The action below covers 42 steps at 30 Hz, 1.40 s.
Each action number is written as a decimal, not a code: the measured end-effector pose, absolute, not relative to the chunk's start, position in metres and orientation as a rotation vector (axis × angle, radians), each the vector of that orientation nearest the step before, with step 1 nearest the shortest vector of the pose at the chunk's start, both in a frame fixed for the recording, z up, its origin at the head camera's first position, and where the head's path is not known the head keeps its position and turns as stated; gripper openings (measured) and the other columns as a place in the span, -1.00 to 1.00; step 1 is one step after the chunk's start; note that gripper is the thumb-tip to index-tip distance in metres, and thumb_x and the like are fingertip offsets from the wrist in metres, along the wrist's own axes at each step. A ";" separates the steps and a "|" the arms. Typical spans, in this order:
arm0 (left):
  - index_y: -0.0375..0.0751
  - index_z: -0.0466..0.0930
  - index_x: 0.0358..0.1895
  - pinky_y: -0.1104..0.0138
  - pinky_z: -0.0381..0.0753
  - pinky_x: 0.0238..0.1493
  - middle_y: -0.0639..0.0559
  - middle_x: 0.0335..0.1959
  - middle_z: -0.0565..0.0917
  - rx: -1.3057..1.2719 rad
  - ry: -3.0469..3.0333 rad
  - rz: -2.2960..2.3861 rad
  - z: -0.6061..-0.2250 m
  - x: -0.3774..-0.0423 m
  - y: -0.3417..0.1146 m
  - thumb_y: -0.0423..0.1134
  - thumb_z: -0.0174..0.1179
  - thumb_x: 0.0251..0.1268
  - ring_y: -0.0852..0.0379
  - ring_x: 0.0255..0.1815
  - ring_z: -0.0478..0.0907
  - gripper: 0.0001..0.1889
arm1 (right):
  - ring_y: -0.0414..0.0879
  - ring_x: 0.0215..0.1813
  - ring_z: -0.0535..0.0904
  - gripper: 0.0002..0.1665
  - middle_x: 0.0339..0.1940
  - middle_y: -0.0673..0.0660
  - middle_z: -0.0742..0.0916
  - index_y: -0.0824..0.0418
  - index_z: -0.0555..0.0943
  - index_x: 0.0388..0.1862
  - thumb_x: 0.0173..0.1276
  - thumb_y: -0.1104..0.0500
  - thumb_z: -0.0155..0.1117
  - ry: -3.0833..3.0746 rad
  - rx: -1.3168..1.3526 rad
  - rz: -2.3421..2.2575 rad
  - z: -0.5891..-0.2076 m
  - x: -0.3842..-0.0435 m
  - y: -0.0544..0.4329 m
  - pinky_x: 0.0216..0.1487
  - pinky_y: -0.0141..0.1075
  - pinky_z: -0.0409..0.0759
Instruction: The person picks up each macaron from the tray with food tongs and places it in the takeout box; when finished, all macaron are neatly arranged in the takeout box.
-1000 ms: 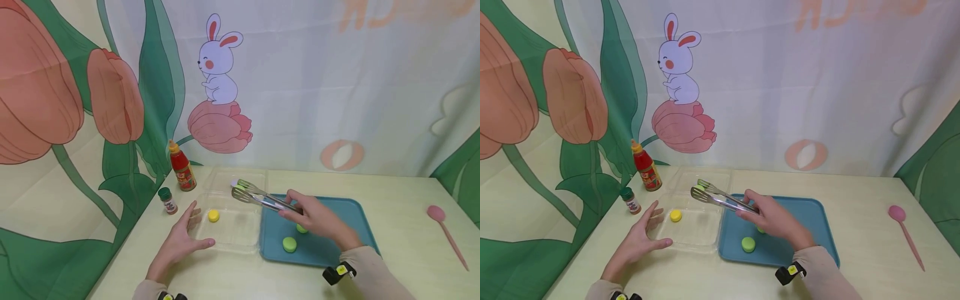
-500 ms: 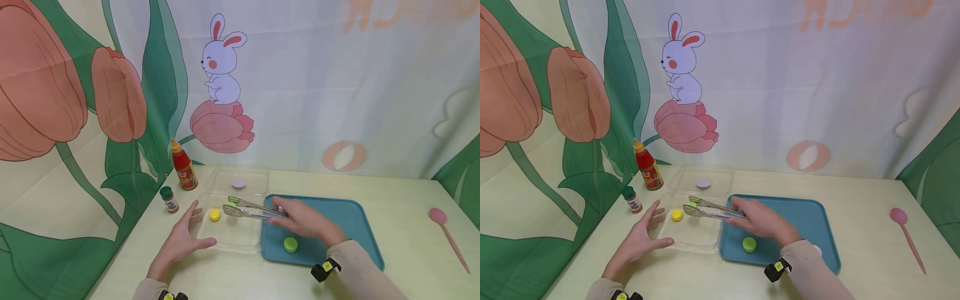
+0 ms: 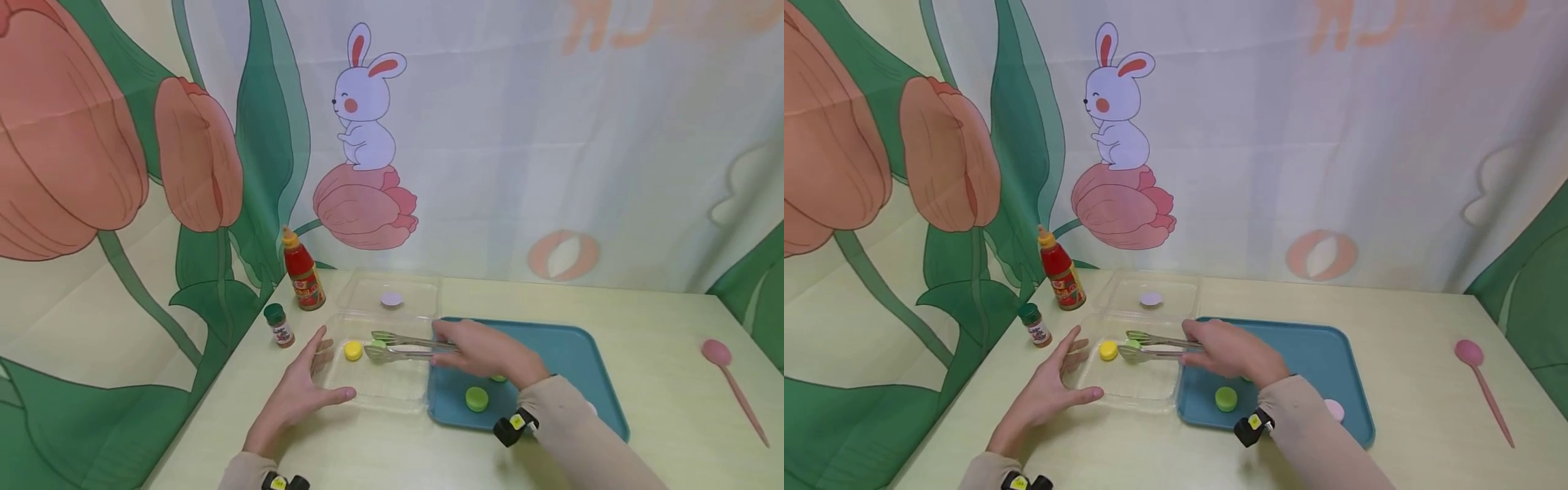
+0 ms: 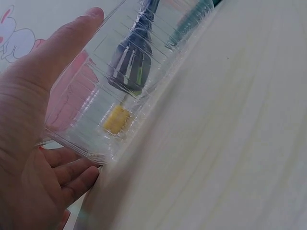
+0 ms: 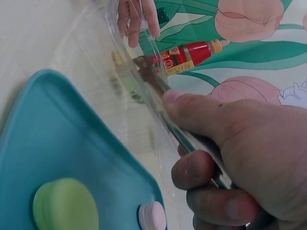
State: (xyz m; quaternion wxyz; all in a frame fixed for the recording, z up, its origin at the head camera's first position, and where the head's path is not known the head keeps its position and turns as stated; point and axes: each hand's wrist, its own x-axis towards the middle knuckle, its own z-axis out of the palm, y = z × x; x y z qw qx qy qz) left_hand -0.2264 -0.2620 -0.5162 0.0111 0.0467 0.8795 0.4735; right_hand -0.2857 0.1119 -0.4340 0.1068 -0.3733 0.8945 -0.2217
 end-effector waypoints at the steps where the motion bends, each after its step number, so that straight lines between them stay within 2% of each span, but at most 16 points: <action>1: 0.17 -0.09 0.87 -0.29 0.28 0.70 -0.10 0.76 0.34 0.146 2.739 1.482 -0.516 -0.227 -0.261 0.09 0.79 0.05 -0.22 0.71 0.38 0.42 | -0.23 -0.48 0.36 -0.69 -0.46 0.02 0.53 0.07 0.50 -0.06 0.70 -0.08 0.37 2.634 -1.094 -0.644 -0.433 -0.286 0.111 -0.35 -0.26 0.38; 8: 0.20 -0.10 0.87 -0.25 0.23 0.74 -0.09 0.77 0.33 0.160 2.718 1.494 -0.518 -0.229 -0.257 0.09 0.79 0.05 -0.18 0.73 0.36 0.42 | -0.17 -0.44 0.45 -0.68 -0.40 0.07 0.62 0.12 0.54 -0.01 0.67 -0.06 0.42 2.642 -0.997 -0.594 -0.427 -0.284 0.108 -0.32 -0.19 0.46; 13: 0.15 -0.09 0.88 -0.27 0.23 0.73 -0.10 0.77 0.33 0.157 2.726 1.477 -0.517 -0.230 -0.255 0.12 0.79 0.04 -0.20 0.73 0.35 0.43 | -0.15 -0.43 0.48 -0.67 -0.39 0.07 0.63 0.13 0.54 0.02 0.67 -0.06 0.42 2.641 -0.956 -0.590 -0.424 -0.282 0.107 -0.31 -0.17 0.48; 20: 0.16 -0.09 0.87 -0.27 0.23 0.73 -0.10 0.77 0.33 0.147 2.729 1.473 -0.517 -0.231 -0.256 0.10 0.79 0.04 -0.19 0.73 0.36 0.43 | -0.20 -0.46 0.42 -0.65 -0.42 0.02 0.59 0.08 0.50 0.03 0.67 -0.11 0.41 2.661 -0.958 -0.662 -0.427 -0.277 0.112 -0.35 -0.24 0.42; 25: 0.14 -0.10 0.88 -0.30 0.23 0.72 -0.11 0.77 0.33 0.144 2.735 1.459 -0.518 -0.231 -0.255 0.12 0.78 0.05 -0.20 0.72 0.37 0.43 | -0.25 -0.52 0.36 -0.62 -0.49 -0.04 0.55 0.06 0.47 0.11 0.67 -0.12 0.40 2.687 -0.975 -0.855 -0.429 -0.266 0.128 -0.43 -0.31 0.39; 30: 0.17 -0.09 0.87 -0.31 0.21 0.73 -0.09 0.76 0.34 0.135 2.744 1.451 -0.519 -0.229 -0.258 0.14 0.78 0.04 -0.18 0.72 0.38 0.43 | -0.28 -0.61 0.30 -0.59 -0.62 -0.10 0.46 0.04 0.44 0.05 0.65 -0.15 0.42 2.689 -0.970 -1.067 -0.430 -0.254 0.148 -0.54 -0.36 0.33; 36: 0.15 -0.10 0.88 -0.30 0.22 0.72 -0.09 0.76 0.35 0.147 2.749 1.446 -0.519 -0.227 -0.262 0.14 0.77 0.06 -0.18 0.72 0.38 0.42 | -0.26 -0.61 0.29 -0.57 -0.59 -0.09 0.46 0.03 0.40 0.06 0.63 -0.12 0.45 2.751 -0.918 -1.240 -0.431 -0.241 0.173 -0.56 -0.34 0.33; 42: 0.19 -0.11 0.87 -0.30 0.23 0.72 -0.08 0.77 0.33 0.137 2.746 1.455 -0.516 -0.227 -0.262 0.13 0.78 0.07 -0.18 0.73 0.36 0.42 | -0.23 -0.60 0.32 -0.59 -0.55 -0.05 0.51 0.04 0.40 0.10 0.62 0.01 0.48 2.781 -0.839 -1.367 -0.431 -0.230 0.203 -0.59 -0.32 0.35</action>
